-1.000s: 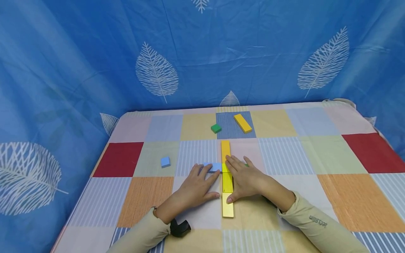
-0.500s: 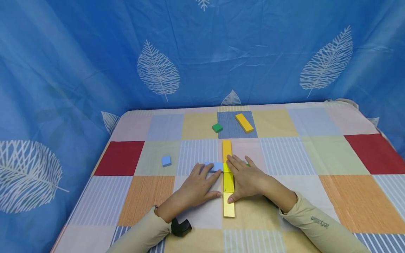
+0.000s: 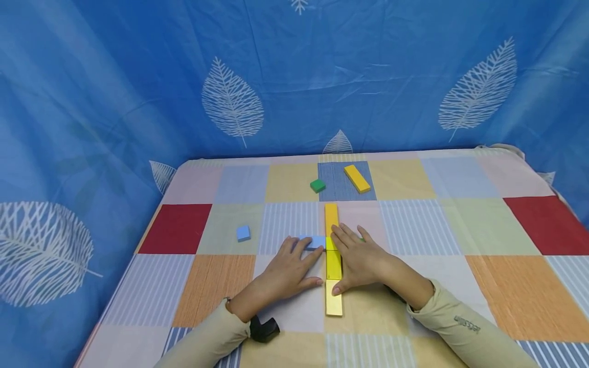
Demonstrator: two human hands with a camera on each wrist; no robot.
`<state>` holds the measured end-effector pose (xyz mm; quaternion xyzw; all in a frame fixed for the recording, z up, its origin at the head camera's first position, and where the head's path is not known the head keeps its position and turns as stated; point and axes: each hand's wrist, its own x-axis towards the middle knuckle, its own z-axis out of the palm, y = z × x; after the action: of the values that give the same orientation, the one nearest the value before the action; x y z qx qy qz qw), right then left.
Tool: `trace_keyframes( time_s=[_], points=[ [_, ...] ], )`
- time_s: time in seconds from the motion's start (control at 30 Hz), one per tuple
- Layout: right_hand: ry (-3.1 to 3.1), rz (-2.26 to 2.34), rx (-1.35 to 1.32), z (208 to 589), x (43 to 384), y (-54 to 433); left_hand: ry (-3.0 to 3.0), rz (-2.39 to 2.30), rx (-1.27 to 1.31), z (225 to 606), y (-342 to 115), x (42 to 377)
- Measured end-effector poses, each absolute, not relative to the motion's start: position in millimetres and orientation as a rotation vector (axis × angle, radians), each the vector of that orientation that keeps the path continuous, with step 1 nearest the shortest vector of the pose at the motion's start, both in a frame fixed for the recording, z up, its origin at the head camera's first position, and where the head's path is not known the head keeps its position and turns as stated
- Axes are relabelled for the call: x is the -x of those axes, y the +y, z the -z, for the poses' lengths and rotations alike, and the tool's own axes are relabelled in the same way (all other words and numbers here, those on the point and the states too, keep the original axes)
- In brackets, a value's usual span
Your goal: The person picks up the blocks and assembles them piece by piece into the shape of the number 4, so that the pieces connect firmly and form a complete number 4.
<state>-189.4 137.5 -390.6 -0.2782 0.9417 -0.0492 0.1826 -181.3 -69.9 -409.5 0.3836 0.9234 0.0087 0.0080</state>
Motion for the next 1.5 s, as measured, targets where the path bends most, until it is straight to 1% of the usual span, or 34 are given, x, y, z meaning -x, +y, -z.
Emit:
trace_keyframes(
  time_s=[0.2, 0.33, 0.43, 0.7, 0.83, 1.0, 1.5],
  points=[
    [2.653, 0.165, 0.776, 391, 189, 137, 2.868, -0.079, -1.196, 411, -73, 186],
    [2.653, 0.161, 0.768, 393, 189, 136, 2.866, -0.164, -1.145, 411, -83, 189],
    [2.654, 0.172, 0.763, 394, 189, 135, 2.895, -0.226, -1.049, 409, -98, 190],
    [2.651, 0.199, 0.758, 392, 188, 140, 2.966, -0.259, -0.66, 409, -150, 190],
    [2.657, 0.212, 0.751, 392, 188, 143, 2.962, -0.232, -0.587, 411, -159, 189],
    [2.653, 0.222, 0.753, 392, 188, 143, 2.941, -0.21, -0.611, 413, -152, 188],
    [2.652, 0.214, 0.766, 392, 188, 138, 2.932, -0.178, -0.899, 417, -114, 189]
  ],
)
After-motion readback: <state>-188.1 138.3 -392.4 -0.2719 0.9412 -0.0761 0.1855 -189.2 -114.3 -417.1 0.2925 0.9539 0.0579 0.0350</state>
